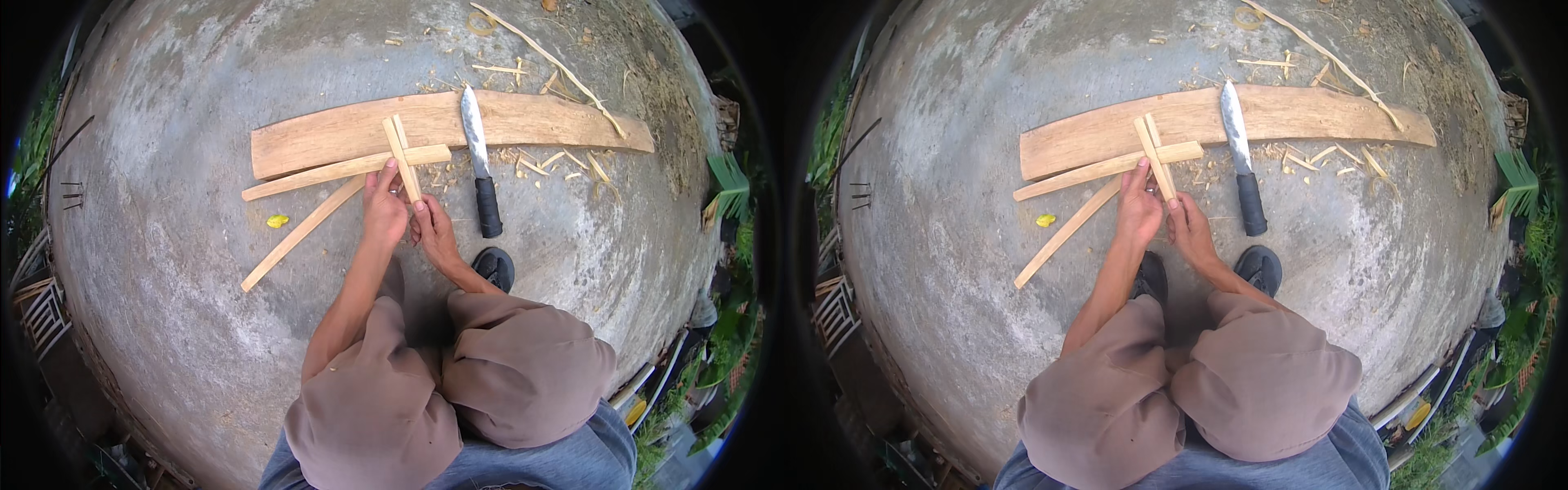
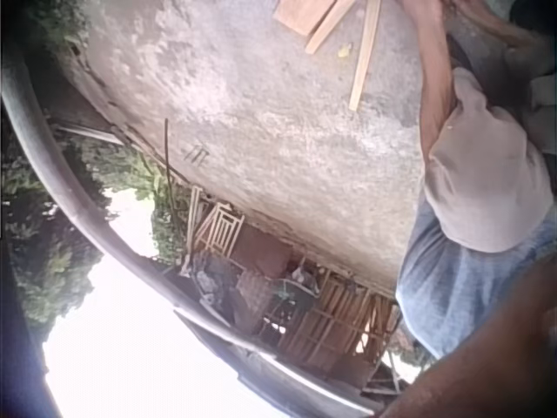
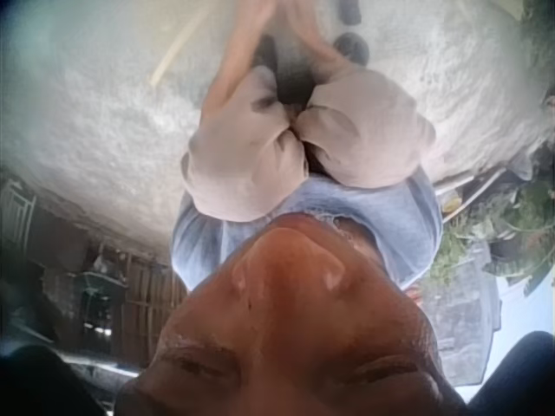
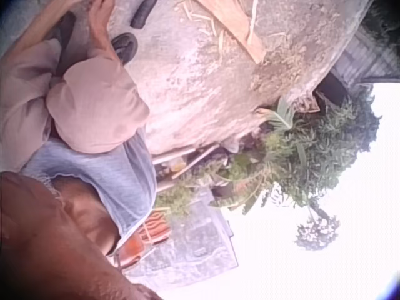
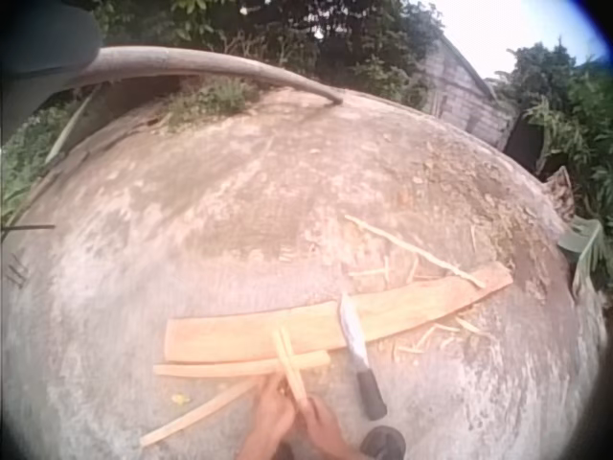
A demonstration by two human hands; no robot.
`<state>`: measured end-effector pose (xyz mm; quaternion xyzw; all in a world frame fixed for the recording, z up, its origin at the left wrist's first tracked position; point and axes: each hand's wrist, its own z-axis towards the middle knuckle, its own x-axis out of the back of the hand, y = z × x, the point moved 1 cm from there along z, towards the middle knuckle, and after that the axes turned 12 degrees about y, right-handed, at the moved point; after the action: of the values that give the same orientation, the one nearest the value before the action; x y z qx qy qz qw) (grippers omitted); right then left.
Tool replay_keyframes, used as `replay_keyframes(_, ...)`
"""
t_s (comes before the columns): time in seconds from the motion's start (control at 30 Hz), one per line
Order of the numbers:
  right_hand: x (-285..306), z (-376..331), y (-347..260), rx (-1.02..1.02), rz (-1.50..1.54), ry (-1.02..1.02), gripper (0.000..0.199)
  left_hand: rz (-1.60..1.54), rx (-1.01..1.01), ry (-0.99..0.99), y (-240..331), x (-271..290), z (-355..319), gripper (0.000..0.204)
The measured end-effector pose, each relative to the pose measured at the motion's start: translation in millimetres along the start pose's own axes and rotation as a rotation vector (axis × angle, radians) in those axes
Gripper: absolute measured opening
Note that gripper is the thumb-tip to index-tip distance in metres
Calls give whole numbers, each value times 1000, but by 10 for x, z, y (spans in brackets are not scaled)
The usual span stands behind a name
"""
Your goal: The person sits on a concrete floor and uses a knife to shave and split thin wooden strips from a larger plank. They repeatedly hold the strips, cut them, and arrange them on the floor.
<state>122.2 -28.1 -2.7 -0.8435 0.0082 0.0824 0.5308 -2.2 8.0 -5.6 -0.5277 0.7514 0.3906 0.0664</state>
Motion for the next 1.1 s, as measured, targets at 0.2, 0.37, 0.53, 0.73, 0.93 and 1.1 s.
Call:
replay_keyframes(0.2, 52, -3, 117, 2, -54, 101, 33, -92, 25, -112, 146, -88, -8, 38)
replay_keyframes(0.37, 43, -15, 157, 76, -137, 169, 38, -57, -20, -74, 45, -82, -23, 39)
replay_keyframes(0.53, 75, 2, 181, 253, -431, 190, 38, -92, -2, -5, -28, 107, 29, 40)
replay_keyframes(0.73, 127, -5, 245, 75, -391, 99, 44, -118, 4, 43, -86, 234, 20, 38)
replay_keyframes(0.93, 170, 50, 293, -46, -309, 30, 51, -160, 6, 8, -84, 273, 50, 35)
replay_keyframes(1.1, 145, 30, 291, -139, -167, -22, 47, -183, 8, -2, -86, 242, 7, 31)
